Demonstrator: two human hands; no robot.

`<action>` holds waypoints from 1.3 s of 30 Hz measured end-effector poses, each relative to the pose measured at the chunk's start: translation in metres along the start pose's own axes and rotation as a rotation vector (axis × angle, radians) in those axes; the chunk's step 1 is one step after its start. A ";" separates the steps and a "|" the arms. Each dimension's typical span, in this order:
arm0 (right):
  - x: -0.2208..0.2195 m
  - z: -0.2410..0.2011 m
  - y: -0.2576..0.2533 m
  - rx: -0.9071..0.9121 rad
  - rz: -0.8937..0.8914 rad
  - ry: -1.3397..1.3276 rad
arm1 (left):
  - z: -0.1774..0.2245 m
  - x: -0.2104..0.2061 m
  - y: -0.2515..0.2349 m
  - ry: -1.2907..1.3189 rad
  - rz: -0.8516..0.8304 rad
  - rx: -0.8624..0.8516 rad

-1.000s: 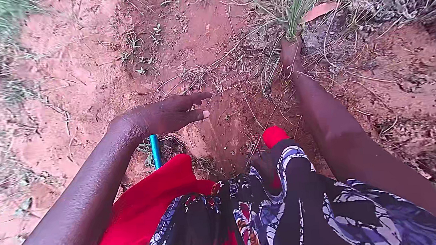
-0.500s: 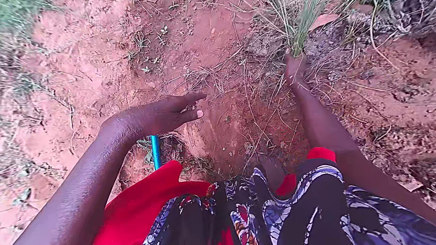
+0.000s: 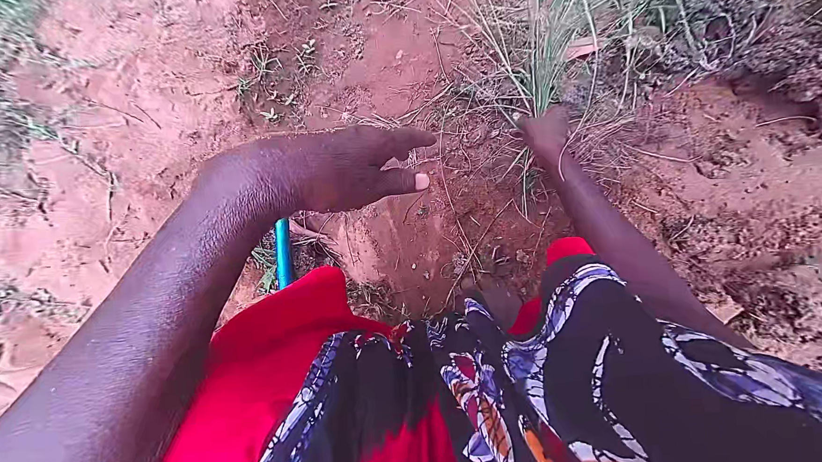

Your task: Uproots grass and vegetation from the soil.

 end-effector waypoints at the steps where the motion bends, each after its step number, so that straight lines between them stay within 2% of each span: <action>1: -0.009 -0.007 -0.006 0.003 -0.012 0.056 | -0.002 0.002 0.003 0.004 0.013 0.006; 6: -0.037 -0.033 -0.009 0.037 -0.120 0.248 | -0.030 0.005 0.015 0.012 0.023 0.108; 11: -0.067 -0.023 -0.017 0.122 -0.035 0.197 | -0.058 -0.001 0.016 0.059 -0.038 0.280; 17: -0.076 -0.020 -0.016 0.361 -0.097 0.223 | -0.058 -0.009 -0.005 0.118 -0.093 0.253; 19: -0.077 -0.019 -0.016 0.363 -0.079 0.236 | -0.056 -0.012 -0.012 0.099 -0.086 0.208; 21: -0.075 -0.019 -0.021 0.286 -0.078 0.203 | -0.055 -0.013 -0.018 0.091 -0.078 0.166; 25: -0.062 -0.027 -0.035 0.171 -0.156 0.138 | -0.052 -0.014 -0.021 0.096 -0.093 0.193; 28: -0.063 -0.024 -0.046 0.202 -0.225 0.142 | -0.056 -0.014 -0.021 0.077 -0.104 0.213; 32: -0.071 -0.027 -0.038 0.298 -0.252 0.323 | -0.054 -0.010 -0.020 0.056 -0.108 0.294; 35: -0.075 -0.026 -0.026 0.336 -0.212 0.412 | -0.052 -0.010 -0.018 0.054 -0.103 0.312; 39: -0.057 -0.023 -0.010 0.350 -0.157 0.412 | -0.051 -0.011 -0.012 0.059 -0.102 0.300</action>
Point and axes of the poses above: each hand's wrist, its own y-axis away from the middle knuckle, its own x-axis out of the back of the hand, z = x × y, the point moved 1 cm from there along -y, towards the middle knuckle, and after that the axes turned 14 degrees about z, right-handed, at the moved point
